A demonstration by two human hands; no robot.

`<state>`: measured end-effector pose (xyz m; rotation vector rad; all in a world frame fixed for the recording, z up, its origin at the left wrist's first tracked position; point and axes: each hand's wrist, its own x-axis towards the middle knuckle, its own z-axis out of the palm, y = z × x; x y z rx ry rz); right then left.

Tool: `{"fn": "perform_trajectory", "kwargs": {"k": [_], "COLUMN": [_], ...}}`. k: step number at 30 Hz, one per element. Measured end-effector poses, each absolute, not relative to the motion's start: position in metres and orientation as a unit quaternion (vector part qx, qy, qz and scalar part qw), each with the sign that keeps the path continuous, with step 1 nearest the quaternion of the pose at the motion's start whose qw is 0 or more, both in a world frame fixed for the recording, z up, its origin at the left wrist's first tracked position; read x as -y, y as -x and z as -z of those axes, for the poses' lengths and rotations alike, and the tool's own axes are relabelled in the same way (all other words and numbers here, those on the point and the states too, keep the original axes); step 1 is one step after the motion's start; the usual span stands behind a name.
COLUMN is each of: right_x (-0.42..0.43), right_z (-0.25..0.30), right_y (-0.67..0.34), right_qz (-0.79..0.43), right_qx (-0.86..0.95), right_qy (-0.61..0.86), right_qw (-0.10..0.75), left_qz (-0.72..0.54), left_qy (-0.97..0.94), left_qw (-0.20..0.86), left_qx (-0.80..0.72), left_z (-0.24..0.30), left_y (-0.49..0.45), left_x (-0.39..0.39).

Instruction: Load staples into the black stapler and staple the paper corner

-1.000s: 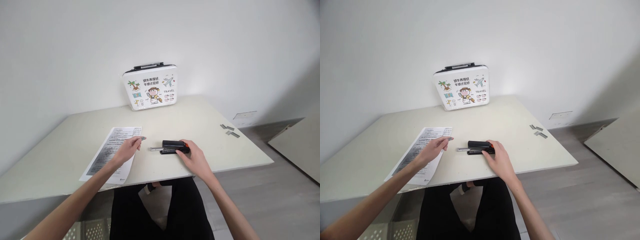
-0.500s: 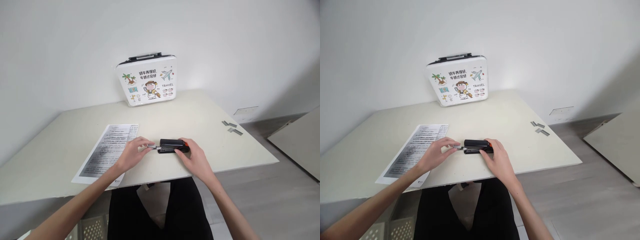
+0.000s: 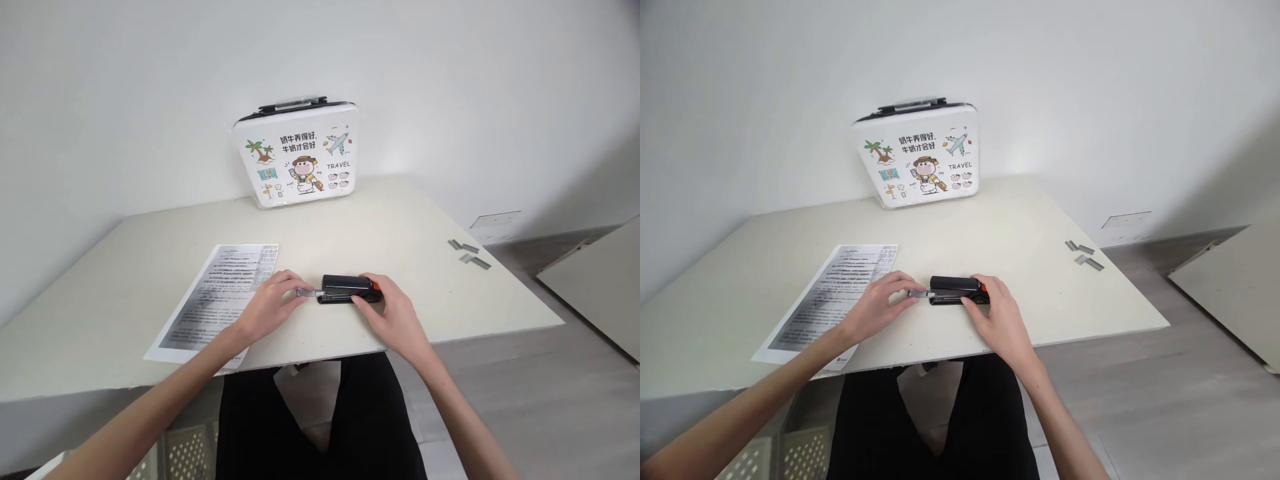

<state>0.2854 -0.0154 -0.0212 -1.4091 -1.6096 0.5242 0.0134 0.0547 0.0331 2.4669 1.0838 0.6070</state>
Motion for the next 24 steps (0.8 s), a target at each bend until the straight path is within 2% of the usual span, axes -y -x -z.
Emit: {"fn": "perform_trajectory", "kwargs": {"k": [6, 15, 24], "right_x": [0.015, 0.015, 0.017], "right_z": [0.022, 0.012, 0.007], "right_y": [-0.286, -0.296, -0.292], "right_qz": [-0.213, -0.301, -0.300], "right_qx": [0.650, 0.685, 0.706], "right_qy": [0.567, 0.507, 0.510], "right_qw": [0.459, 0.428, 0.390], "left_qz": [-0.180, -0.220, -0.085], "left_qy": [-0.877, -0.874, -0.891], "left_qw": [0.209, 0.331, 0.353], "left_qx": [-0.394, -0.279, -0.271], "left_z": [-0.034, -0.030, -0.047], "left_y": [0.006, 0.012, -0.039], "left_x": [-0.055, -0.037, -0.089]}}
